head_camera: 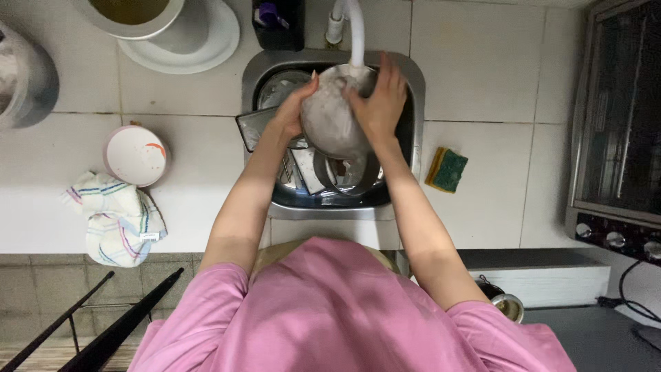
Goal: The person washes various kitchen utensils and cookware in a sink using a sponge and running water. They scrub and rinse a metal pot, a round baking pan, a rectangular baking pan, and a hand mixer attachment, placing each item aside after cleaning.
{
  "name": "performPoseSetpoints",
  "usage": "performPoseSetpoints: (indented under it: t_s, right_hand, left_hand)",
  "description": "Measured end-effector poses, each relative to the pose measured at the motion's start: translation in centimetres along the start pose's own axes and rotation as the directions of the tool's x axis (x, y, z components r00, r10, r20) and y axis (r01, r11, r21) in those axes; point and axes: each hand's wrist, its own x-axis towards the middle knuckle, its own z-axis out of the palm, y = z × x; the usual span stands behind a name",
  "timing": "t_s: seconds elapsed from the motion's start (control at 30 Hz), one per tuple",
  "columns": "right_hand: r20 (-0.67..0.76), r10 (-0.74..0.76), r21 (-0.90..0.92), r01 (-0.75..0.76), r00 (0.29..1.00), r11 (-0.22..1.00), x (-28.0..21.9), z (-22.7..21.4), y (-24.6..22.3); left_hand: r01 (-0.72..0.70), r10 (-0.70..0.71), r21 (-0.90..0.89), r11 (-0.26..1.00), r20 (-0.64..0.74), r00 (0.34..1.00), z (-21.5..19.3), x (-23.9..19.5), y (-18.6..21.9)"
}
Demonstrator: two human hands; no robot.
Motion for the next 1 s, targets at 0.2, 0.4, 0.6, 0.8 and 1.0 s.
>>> performPoseSetpoints:
  t_s: [0.2,0.4,0.6,0.8,1.0]
  right_hand:
    - [0.177,0.072,0.562,-0.161,0.982,0.811,-1.5,2.3,2.1]
    - [0.365,0.117,0.88,-0.383,0.924,0.281,-3.9,4.1,2.5]
    - [0.288,0.339,0.482,-0.442,0.896,0.757,-4.2,2.4,7.0]
    - [0.243,0.21,0.273,-0.274,0.947,0.922,-8.9,-5.6,12.3]
    - [0.336,0.552,-0.17,-0.527,0.763,0.833,-14.6,-8.4,15.9]
  left_hand:
    - [-0.165,0.207,0.258,0.952,-0.144,0.968,-1.8,-2.8,2.4]
    - [-0.286,0.333,0.246,0.926,-0.174,0.927,-1.7,-4.3,1.5]
    - [-0.227,0.184,-0.161,0.96,-0.245,0.952,-1.4,-3.7,-4.5]
    - [-0.186,0.174,-0.071,0.98,-0.148,0.974,-3.1,-4.4,-6.2]
    - [-0.346,0.471,0.564,0.75,-0.088,0.878,-1.8,-9.0,-4.2]
